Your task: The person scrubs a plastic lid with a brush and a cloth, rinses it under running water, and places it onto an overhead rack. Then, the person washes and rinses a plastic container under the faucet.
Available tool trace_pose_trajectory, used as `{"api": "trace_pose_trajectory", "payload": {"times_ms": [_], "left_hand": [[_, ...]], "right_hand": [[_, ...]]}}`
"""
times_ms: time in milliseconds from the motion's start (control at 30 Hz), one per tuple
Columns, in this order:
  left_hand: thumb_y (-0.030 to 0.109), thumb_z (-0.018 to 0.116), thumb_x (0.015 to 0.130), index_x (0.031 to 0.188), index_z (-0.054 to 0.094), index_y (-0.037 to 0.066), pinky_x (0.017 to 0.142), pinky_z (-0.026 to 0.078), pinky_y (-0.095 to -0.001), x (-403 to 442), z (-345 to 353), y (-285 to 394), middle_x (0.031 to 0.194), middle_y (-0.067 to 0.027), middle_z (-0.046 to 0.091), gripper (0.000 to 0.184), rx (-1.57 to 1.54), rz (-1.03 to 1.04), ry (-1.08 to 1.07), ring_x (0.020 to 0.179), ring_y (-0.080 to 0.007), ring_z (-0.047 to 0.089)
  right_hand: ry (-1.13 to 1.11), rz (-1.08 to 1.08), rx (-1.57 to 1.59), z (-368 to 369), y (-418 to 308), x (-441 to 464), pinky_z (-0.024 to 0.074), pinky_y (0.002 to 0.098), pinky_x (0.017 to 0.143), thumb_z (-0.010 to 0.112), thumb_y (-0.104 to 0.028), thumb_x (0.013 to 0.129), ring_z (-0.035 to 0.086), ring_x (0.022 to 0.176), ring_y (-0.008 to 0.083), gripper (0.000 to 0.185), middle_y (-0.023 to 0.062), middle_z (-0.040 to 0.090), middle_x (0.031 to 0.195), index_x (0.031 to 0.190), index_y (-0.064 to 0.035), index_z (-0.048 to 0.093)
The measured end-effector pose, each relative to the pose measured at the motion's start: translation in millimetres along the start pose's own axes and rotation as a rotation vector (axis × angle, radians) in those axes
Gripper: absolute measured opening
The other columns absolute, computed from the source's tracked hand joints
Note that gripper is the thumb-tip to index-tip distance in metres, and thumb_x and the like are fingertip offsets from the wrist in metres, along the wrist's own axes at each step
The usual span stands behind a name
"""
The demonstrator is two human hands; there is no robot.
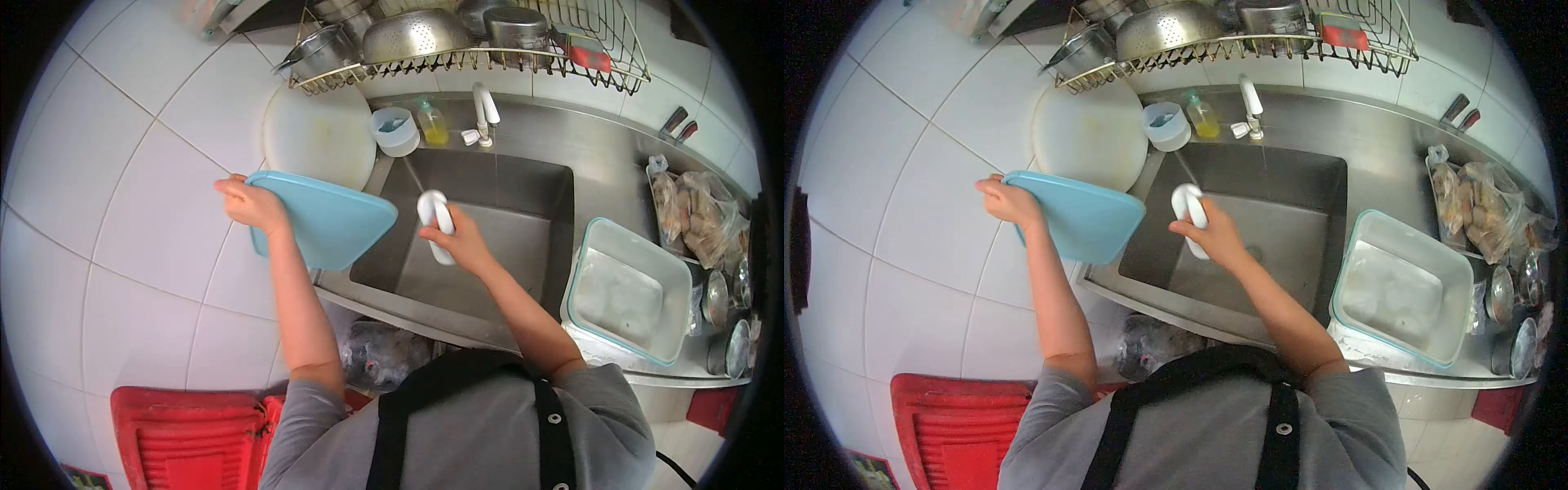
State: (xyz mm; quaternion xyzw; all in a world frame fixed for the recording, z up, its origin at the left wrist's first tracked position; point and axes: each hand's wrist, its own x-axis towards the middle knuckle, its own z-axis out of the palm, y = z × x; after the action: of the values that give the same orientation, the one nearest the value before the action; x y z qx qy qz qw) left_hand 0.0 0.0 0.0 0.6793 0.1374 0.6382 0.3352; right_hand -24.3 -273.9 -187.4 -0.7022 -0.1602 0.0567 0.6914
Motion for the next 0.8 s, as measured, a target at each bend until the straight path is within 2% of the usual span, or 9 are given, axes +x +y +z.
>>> {"api": "trace_pose_trajectory", "payload": {"times_ms": [67,167,200,267,367,433,500,600,800], "left_hand": [[0.039,0.027,0.105,0.060,0.030,0.006,0.055,0.034,-0.0339,-15,5,0,0.055,-0.0032,0.031,0.056,-0.054,-0.136,0.023,0.058,-0.0184,0.027],[0.038,0.022,0.106,0.063,0.035,0.004,0.055,0.034,-0.0336,-38,13,15,0.056,-0.0031,0.033,0.057,-0.231,-0.236,-0.013,0.056,-0.0166,0.029],[0.038,0.028,0.105,0.065,0.038,0.003,0.055,0.034,-0.0330,-49,10,3,0.057,-0.0026,0.034,0.054,-0.245,-0.161,-0.087,0.057,-0.0161,0.031],[0.037,0.040,0.104,0.069,0.044,0.002,0.056,0.036,-0.0317,-59,3,-27,0.060,-0.0014,0.037,0.050,-0.282,0.017,-0.227,0.059,-0.0149,0.036],[0.032,0.067,0.091,0.075,0.051,0.003,0.058,0.040,-0.0316,-38,-43,-13,0.066,-0.0025,0.046,0.037,-0.147,0.275,-0.947,0.064,-0.0186,0.049],[0.024,0.081,0.072,0.083,0.053,0.004,0.064,0.046,-0.0354,-44,-51,39,0.075,-0.0062,0.054,0.037,0.095,0.621,-1.180,0.070,-0.0249,0.056],[0.025,0.083,0.071,0.088,0.053,0.004,0.065,0.047,-0.0388,-80,-47,49,0.081,-0.0096,0.057,0.040,0.144,0.569,-1.207,0.074,-0.0291,0.058],[0.030,0.083,0.070,0.093,0.053,0.005,0.066,0.048,-0.0403,-94,-44,31,0.086,-0.0116,0.059,0.045,0.142,0.567,-1.069,0.080,-0.0318,0.060],[0.040,0.080,0.072,0.085,0.054,0.003,0.065,0.048,-0.0417,-117,-39,20,0.080,-0.0127,0.058,0.047,0.134,0.384,-0.980,0.076,-0.0326,0.060]], "right_hand": [[0.080,-0.216,0.277,10,-29,-4,0.0491,0.0348,0.082,0.079,-0.033,0.079,0.065,0.093,0.0233,0.057,0.0178,0.065,0.103,0.121,-0.0032,0.054],[0.225,-0.351,0.004,30,-61,11,0.0490,0.0355,0.080,0.079,-0.029,0.079,0.065,0.092,0.0225,0.046,0.0170,0.066,0.095,0.110,-0.0010,0.060],[0.095,-0.279,-0.001,21,-66,9,0.0490,0.0371,0.079,0.079,-0.027,0.078,0.066,0.091,0.0246,0.041,0.0160,0.067,0.092,0.106,-0.0021,0.062],[-0.001,-0.344,-0.126,-3,-68,24,0.0486,0.0383,0.078,0.079,-0.027,0.076,0.066,0.090,0.0272,0.041,0.0148,0.068,0.094,0.106,-0.0048,0.062],[-0.150,-0.399,-0.351,-37,-83,38,0.0478,0.0392,0.077,0.080,-0.026,0.073,0.065,0.089,0.0305,0.041,0.0136,0.068,0.095,0.105,-0.0067,0.062],[-0.226,-0.421,-0.432,-39,-90,44,0.0474,0.0397,0.076,0.080,-0.026,0.072,0.065,0.089,0.0318,0.041,0.0131,0.068,0.096,0.104,-0.0072,0.063],[-0.280,-0.453,-0.415,-25,-92,50,0.0471,0.0402,0.075,0.080,-0.025,0.071,0.064,0.090,0.0324,0.041,0.0126,0.068,0.096,0.104,-0.0076,0.063],[-0.249,-0.504,-0.492,-19,-89,49,0.0470,0.0330,0.076,0.079,-0.019,0.075,0.062,0.083,0.0205,0.034,0.0087,0.068,0.091,0.102,-0.0062,0.063],[-0.281,-0.303,-0.021,-20,-93,42,0.0459,0.0296,0.079,0.081,-0.019,0.075,0.055,0.090,0.0107,0.042,0.0013,0.062,0.095,0.107,-0.0040,0.059]]}}
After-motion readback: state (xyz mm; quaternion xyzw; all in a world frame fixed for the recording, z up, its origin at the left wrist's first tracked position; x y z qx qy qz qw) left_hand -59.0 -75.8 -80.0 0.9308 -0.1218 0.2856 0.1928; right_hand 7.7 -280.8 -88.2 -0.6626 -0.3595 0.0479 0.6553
